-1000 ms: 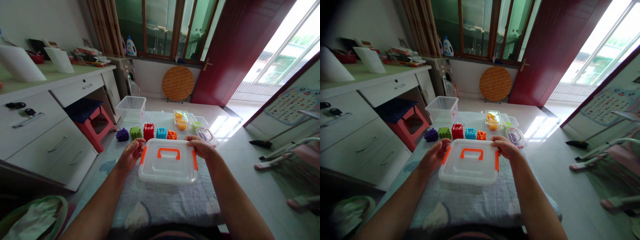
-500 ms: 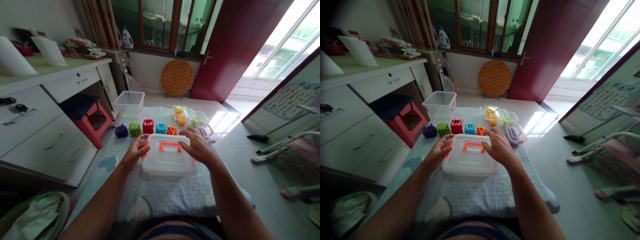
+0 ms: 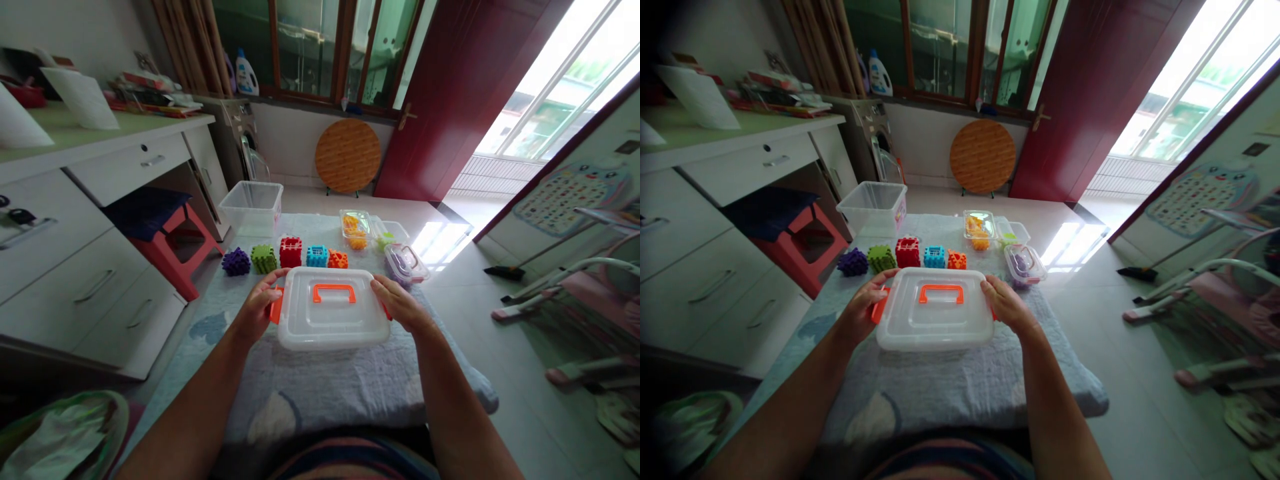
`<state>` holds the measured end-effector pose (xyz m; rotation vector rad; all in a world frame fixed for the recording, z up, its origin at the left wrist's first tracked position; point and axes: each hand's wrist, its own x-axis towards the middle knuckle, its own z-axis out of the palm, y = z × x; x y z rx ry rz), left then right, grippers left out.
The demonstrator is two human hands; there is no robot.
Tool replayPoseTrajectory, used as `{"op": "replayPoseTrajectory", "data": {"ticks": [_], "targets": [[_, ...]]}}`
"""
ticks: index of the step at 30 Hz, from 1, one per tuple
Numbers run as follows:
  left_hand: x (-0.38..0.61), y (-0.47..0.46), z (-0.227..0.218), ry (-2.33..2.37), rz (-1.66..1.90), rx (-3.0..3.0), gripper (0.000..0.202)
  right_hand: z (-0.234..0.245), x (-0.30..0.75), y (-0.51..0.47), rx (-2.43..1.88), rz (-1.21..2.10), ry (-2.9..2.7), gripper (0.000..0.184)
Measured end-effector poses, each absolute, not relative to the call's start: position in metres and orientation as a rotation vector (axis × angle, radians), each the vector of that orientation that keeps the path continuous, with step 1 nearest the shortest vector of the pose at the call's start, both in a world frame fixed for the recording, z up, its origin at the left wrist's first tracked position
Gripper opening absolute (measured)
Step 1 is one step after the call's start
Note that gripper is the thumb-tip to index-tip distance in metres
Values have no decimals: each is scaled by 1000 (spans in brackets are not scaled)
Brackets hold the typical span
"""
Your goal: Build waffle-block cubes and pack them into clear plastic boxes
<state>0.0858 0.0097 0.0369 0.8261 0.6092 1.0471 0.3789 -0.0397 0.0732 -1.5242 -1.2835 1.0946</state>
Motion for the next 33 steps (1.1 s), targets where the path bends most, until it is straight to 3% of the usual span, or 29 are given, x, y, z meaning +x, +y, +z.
{"op": "replayPoseTrajectory", "data": {"ticks": [7,11,13,17,23,33], "targets": [[40,27,29,650,679,873,55,41,373,-42,-1384,1247,-1251,41],[33,29,26,655,676,857,55,60,371,-39,-1667,579,-1376,29],[35,30,26,636,691,845,52,83,363,-42,-1595,303,-1572,22],[41,30,26,598,714,876,44,115,332,-46,-1389,252,-2106,15],[45,29,24,592,728,947,40,115,301,-30,-1552,85,-2456,9],[48,29,26,588,755,920,35,122,303,-14,-1378,148,-2524,8]]}}
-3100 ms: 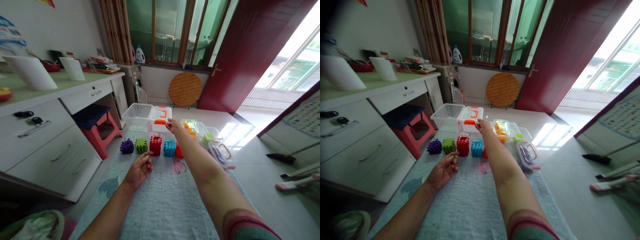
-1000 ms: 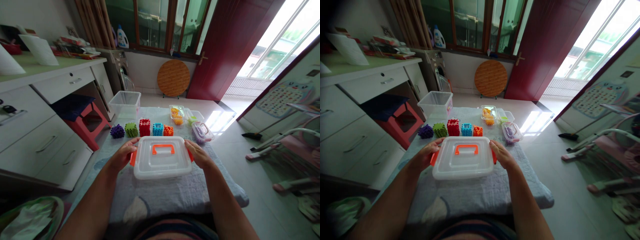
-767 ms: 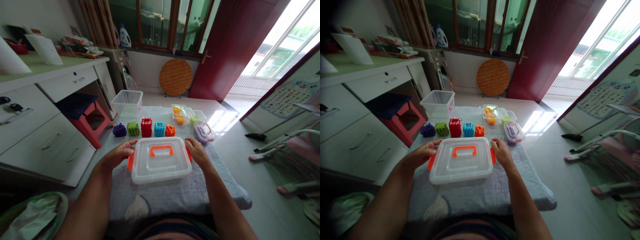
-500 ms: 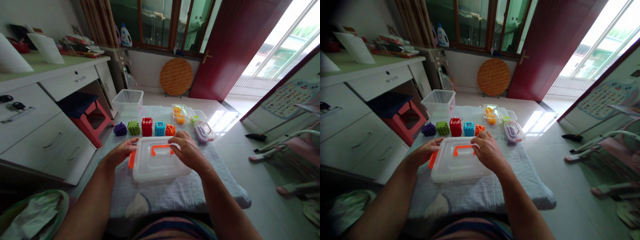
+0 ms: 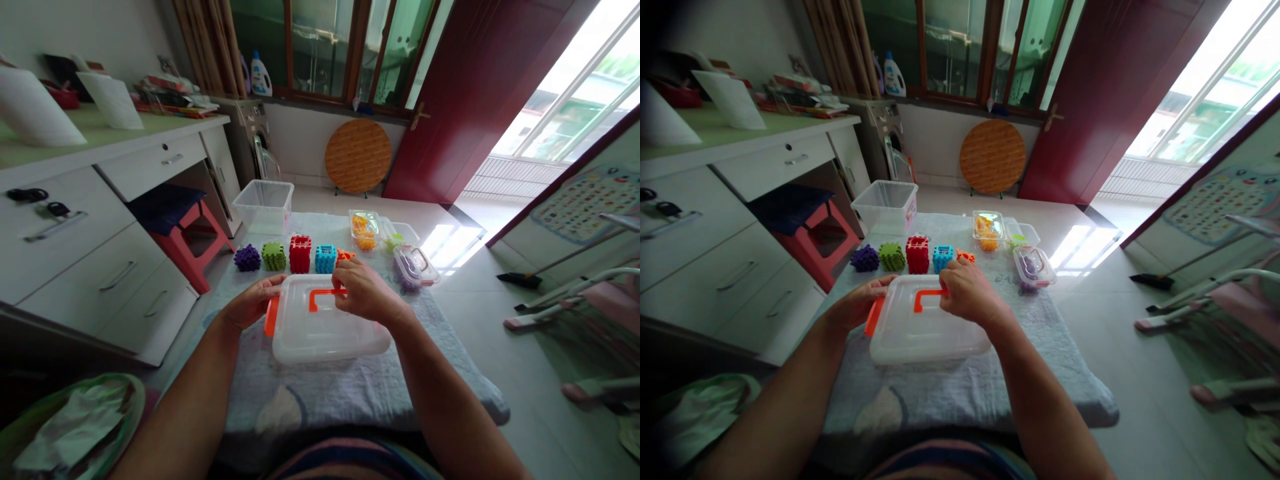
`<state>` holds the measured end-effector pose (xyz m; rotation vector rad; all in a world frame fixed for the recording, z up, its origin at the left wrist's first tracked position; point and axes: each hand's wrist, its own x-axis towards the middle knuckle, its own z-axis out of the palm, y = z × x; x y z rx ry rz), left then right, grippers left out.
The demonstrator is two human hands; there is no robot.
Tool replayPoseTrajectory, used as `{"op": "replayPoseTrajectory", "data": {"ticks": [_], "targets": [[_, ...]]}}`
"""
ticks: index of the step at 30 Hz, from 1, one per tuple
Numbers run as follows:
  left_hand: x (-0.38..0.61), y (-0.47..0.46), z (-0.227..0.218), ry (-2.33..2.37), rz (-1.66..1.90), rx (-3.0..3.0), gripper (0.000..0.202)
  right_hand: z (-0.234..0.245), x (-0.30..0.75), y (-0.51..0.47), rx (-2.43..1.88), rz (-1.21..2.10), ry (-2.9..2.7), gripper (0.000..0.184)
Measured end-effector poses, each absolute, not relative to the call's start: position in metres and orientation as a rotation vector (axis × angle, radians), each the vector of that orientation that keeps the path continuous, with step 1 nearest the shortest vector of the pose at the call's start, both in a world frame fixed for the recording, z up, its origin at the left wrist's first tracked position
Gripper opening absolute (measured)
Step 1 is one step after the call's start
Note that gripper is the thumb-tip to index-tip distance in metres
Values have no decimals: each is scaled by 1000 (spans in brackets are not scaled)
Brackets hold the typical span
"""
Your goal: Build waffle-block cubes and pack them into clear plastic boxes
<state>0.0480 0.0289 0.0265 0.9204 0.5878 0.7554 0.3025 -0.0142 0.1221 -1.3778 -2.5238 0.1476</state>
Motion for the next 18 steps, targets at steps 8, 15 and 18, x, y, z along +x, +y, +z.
{"op": "replayPoseTrajectory", "data": {"ticks": [8,15,18], "targets": [[49,31,24,528,731,930,41,117,305,-33,-1302,446,-2336,21],[49,33,22,480,703,931,43,127,322,-49,-1241,412,-2120,12],[46,33,21,495,714,933,40,130,335,-60,-1385,280,-1995,14]]}}
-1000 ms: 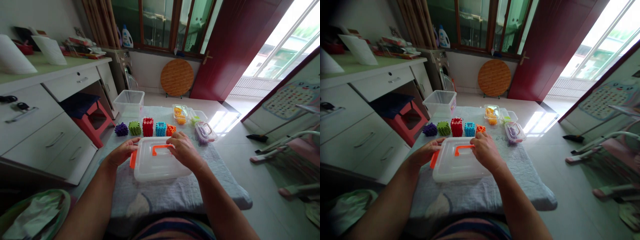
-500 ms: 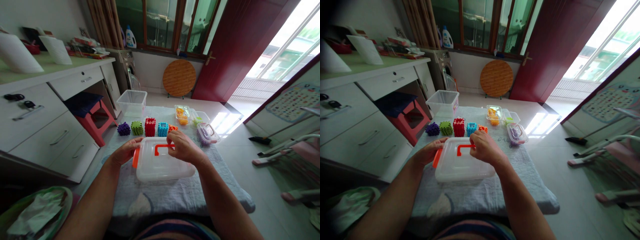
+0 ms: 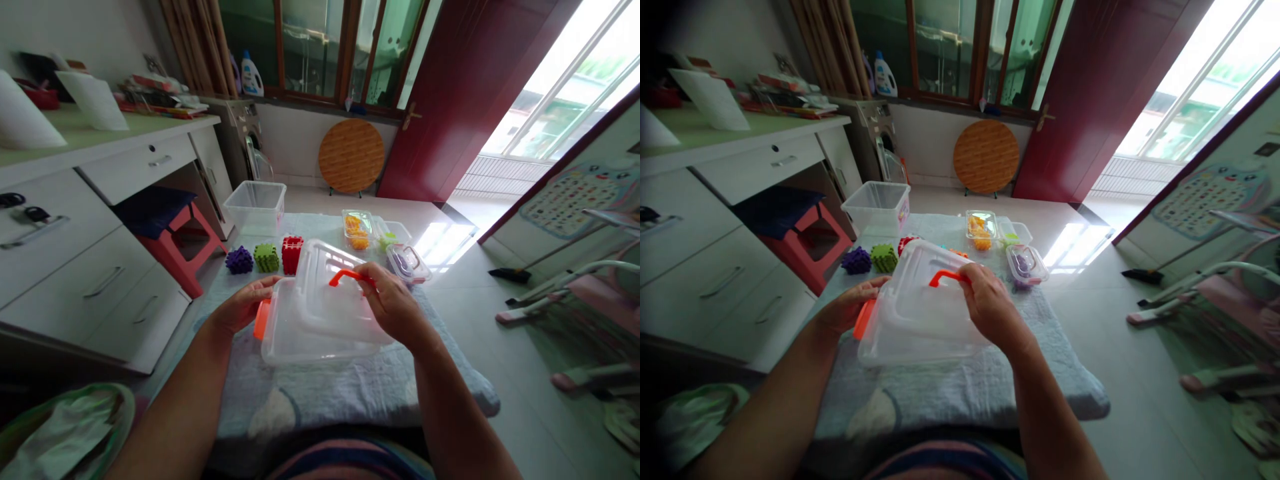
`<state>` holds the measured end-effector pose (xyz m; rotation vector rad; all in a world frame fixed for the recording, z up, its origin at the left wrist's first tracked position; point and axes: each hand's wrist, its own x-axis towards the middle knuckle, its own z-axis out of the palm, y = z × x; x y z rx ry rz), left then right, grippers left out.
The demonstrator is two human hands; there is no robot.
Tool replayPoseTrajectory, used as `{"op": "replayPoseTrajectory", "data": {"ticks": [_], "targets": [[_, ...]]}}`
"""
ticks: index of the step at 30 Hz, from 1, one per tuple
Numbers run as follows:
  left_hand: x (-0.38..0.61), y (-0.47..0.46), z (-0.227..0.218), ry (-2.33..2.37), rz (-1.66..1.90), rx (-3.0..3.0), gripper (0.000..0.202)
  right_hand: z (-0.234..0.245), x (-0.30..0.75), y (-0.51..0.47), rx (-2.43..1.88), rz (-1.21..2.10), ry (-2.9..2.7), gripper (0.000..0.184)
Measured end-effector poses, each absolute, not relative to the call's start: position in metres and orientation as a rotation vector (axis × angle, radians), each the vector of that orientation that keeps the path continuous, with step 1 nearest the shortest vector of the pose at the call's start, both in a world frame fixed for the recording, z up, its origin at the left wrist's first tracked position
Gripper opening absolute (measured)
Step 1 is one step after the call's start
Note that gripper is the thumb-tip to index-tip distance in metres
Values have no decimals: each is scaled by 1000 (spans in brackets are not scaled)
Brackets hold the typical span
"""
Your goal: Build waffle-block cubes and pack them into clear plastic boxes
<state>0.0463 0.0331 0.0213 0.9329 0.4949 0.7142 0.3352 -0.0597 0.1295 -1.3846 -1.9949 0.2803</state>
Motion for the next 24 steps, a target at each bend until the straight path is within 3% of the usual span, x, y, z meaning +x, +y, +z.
{"op": "replayPoseTrajectory", "data": {"ticks": [9,24], "targets": [[35,36,25,586,712,923,42,124,405,-101,-1722,-56,-1753,23],[19,37,29,672,734,977,53,55,450,-103,-2053,280,-2006,23]]}}
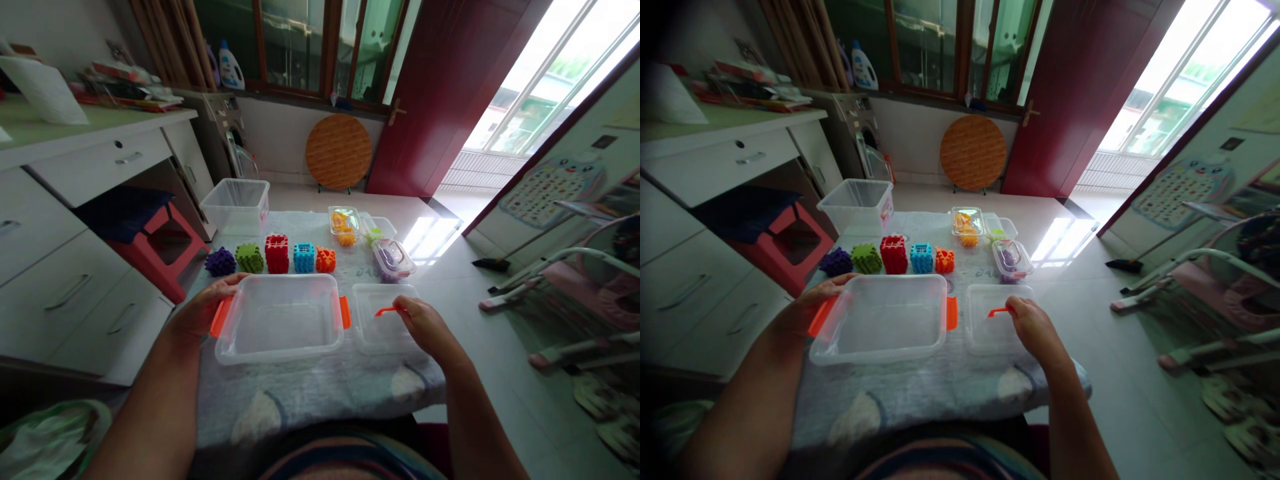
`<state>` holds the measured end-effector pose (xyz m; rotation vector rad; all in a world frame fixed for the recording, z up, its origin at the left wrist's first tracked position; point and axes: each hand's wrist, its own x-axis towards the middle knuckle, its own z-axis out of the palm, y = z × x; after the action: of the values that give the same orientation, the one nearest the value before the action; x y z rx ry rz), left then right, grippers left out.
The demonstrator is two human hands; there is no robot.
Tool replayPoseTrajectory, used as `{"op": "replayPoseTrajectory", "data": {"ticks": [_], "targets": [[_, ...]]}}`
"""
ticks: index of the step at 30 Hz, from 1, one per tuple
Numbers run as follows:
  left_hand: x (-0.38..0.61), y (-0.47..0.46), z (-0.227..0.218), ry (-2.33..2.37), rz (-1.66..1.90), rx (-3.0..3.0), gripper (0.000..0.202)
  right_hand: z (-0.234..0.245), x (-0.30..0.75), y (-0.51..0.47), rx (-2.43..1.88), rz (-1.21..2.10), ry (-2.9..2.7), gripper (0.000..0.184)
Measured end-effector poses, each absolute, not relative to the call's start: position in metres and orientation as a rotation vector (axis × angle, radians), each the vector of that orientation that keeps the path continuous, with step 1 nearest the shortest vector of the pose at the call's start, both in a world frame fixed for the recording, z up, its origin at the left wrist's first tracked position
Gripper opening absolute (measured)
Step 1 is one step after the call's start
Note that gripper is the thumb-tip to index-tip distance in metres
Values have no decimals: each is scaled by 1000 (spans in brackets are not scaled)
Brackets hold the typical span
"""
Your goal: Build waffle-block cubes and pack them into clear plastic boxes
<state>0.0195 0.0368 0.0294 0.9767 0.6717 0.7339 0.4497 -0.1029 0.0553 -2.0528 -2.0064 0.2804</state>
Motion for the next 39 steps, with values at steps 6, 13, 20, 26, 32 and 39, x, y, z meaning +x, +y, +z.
{"op": "replayPoseTrajectory", "data": {"ticks": [6,13,20,26,32,39], "targets": [[17,37,28,655,686,995,54,48,451,-101,-2052,283,-2042,26],[27,36,29,672,720,959,43,82,416,-47,-1758,265,-2088,34],[34,35,32,633,719,913,38,62,374,58,-1630,284,-2274,80],[33,35,28,580,718,906,37,47,361,96,-1734,342,-2355,104],[32,35,28,597,716,920,39,46,352,99,-1759,273,-2440,101],[32,36,27,581,716,911,39,41,354,96,-1731,260,-2385,98]]}}
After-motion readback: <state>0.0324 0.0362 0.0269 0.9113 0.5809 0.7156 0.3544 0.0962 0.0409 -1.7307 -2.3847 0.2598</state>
